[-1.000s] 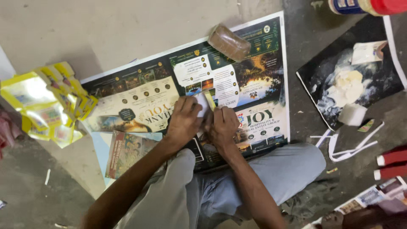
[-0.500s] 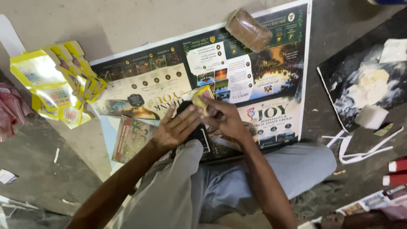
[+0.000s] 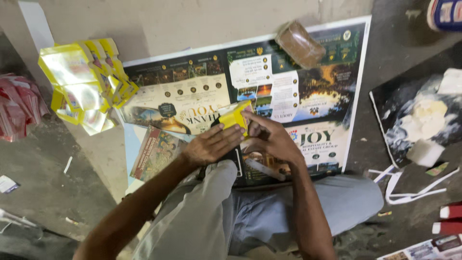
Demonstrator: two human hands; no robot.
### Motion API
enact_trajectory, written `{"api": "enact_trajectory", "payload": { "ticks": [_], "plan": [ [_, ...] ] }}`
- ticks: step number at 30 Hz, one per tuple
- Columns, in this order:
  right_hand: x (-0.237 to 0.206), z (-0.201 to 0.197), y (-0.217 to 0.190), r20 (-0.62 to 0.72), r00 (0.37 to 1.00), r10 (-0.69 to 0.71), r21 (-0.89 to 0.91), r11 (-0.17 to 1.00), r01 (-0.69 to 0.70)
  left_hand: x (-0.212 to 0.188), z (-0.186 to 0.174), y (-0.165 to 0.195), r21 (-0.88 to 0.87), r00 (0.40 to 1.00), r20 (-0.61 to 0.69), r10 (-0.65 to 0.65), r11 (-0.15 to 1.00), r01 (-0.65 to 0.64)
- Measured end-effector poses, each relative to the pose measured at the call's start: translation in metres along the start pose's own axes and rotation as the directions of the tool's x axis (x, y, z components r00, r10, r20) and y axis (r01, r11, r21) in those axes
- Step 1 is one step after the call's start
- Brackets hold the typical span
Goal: The person sits on the floor and assembles small yellow cardboard boxes by folding flaps and pressing edges to form the structure. The person handles multiple boxes one at a time, stacking completed units nearby.
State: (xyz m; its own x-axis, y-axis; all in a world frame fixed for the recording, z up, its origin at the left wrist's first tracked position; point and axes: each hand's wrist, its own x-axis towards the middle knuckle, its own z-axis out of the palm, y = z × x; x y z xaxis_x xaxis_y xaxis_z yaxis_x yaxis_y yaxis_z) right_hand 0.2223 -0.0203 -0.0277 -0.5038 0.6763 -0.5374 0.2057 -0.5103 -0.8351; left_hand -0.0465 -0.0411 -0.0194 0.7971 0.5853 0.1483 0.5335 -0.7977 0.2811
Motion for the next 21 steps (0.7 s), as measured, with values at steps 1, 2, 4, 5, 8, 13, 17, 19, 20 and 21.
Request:
{"api": "enact_trajectory", "payload": {
  "ticks": [1,2,4,5,8,13,17,19,20,21],
  "plan": [
    [0.001,-0.008,0.000,-0.092,0.996,-0.019,-0.014,1.000,0.018,0.003,0.002,0.002,-0.005,1.000,0.001,-0.011,1.000,0.011],
    [0.003,-0.018,-0.001,-0.184,0.982,-0.042,-0.032,0.999,0.037,0.008,0.004,0.005,0.009,0.999,-0.025,-0.022,1.000,0.022],
    [0.016,-0.039,-0.008,-0.295,0.953,-0.063,0.007,0.998,0.068,0.020,0.009,0.011,0.028,0.997,-0.070,-0.042,0.999,0.044],
    [0.025,-0.052,-0.013,-0.312,0.948,-0.055,0.068,0.994,0.080,0.028,0.012,0.013,0.049,0.995,-0.091,-0.050,0.997,0.054],
    [0.050,-0.080,-0.030,-0.464,0.875,-0.140,-0.194,0.980,0.054,0.050,0.021,0.015,0.081,0.993,-0.111,-0.049,0.995,0.058],
    [0.039,-0.064,-0.039,-0.396,0.874,-0.281,-0.411,0.906,0.104,0.074,0.028,0.013,0.053,0.995,-0.078,-0.054,0.997,0.058],
    [0.019,-0.028,-0.035,-0.446,0.849,-0.283,-0.474,0.880,0.045,0.084,0.031,0.011,-0.016,0.993,-0.098,-0.068,0.998,0.067],
    [0.019,-0.019,-0.035,-0.461,0.834,-0.303,-0.500,0.865,0.037,0.087,0.032,0.009,-0.039,0.993,-0.096,-0.065,0.997,0.061],
    [0.022,-0.018,-0.035,-0.463,0.826,-0.322,-0.525,0.850,0.037,0.088,0.034,0.009,-0.052,0.994,-0.087,-0.066,0.997,0.062],
    [0.025,-0.018,-0.036,-0.459,0.822,-0.339,-0.547,0.836,0.039,0.088,0.035,0.009,-0.064,0.995,-0.071,-0.073,0.996,0.068]
  ]
}}
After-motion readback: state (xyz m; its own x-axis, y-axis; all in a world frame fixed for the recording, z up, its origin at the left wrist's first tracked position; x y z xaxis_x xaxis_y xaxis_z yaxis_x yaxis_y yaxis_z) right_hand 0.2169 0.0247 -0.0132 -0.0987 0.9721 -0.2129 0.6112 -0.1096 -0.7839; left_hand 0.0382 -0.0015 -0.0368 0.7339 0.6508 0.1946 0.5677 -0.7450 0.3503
